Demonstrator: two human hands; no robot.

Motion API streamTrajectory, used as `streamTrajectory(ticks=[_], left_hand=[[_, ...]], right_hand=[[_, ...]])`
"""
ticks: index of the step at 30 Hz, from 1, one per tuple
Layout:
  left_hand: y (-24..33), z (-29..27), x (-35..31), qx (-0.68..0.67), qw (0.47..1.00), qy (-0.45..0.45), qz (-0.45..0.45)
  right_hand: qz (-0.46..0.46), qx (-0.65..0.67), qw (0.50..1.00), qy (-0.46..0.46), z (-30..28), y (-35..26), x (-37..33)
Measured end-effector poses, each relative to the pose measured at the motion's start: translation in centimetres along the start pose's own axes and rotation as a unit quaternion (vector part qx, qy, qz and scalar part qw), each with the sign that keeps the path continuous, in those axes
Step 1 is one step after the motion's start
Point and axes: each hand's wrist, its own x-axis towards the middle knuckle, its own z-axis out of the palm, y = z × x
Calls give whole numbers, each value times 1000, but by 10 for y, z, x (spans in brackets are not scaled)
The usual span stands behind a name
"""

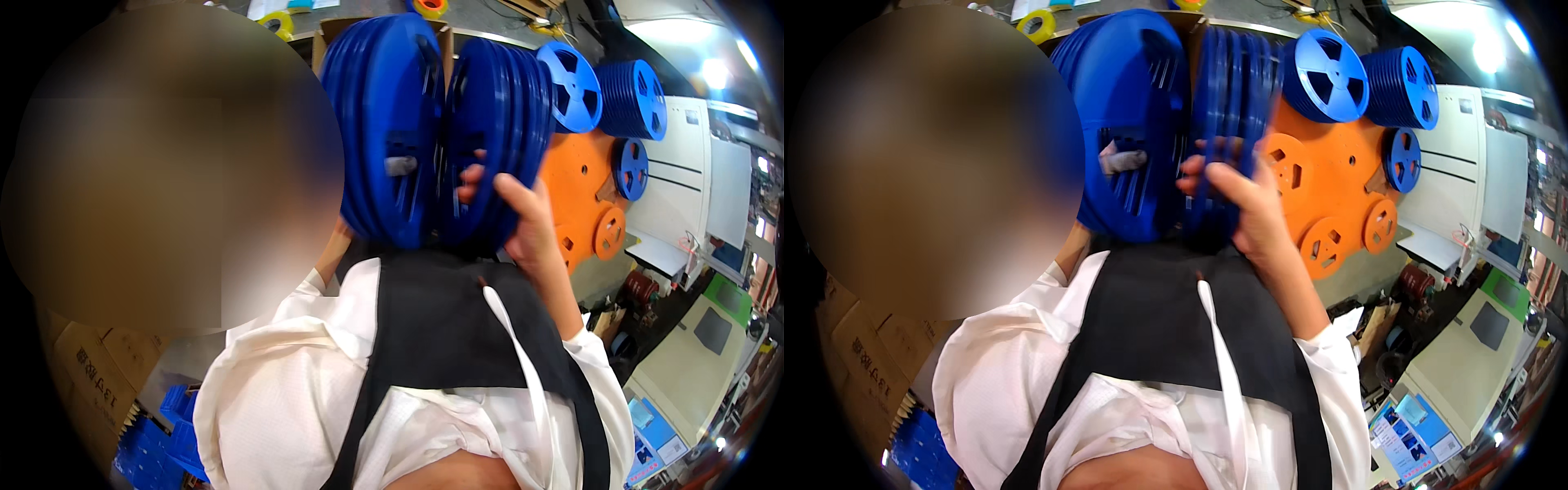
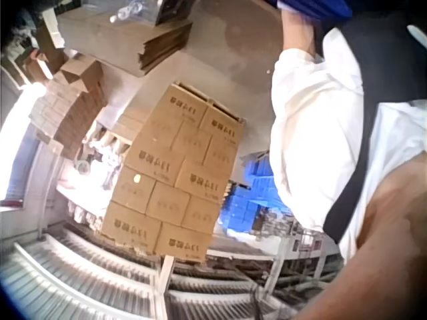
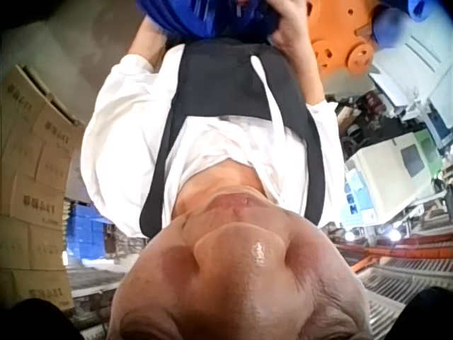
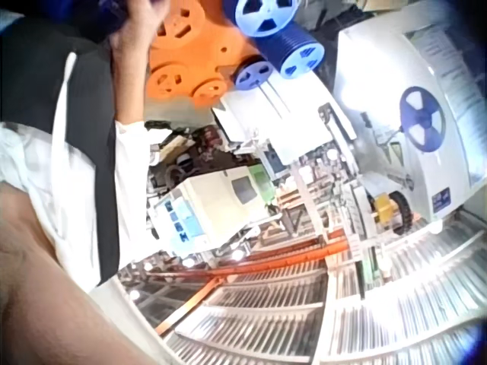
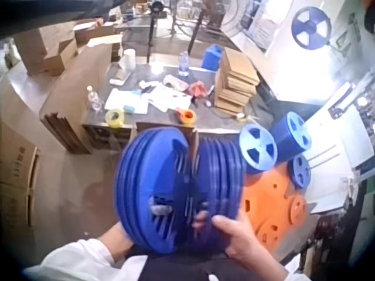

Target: The person repeatedly picks up blue plastic spools from a table and places them into a cardboard box. The person handles the spools one at a time, stacking them vertically inside the box.

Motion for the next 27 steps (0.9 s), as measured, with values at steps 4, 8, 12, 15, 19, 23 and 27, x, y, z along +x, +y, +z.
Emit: streamTrajectory(ticks=[4,8,12,15,19,23,27], left_hand=[[24,-16,-21,-169,982,-80,12],[21,-25,-40,-262,955,-135,31],[19,-33,-42,-285,946,-146,42],[21,-34,-41,-285,947,-141,49],[20,-44,-37,-277,954,-109,40],[27,-66,-16,-256,965,-56,26],[39,-97,3,-198,980,31,3]], right_hand=[[-48,34,997,58,-42,3,-2],[-68,73,991,86,-48,2,-2],[-75,95,988,96,-50,6,1],[-81,99,986,107,-54,6,3],[-72,102,984,128,-54,11,4],[-59,108,981,148,-55,19,10],[-42,116,976,177,-60,33,8]])
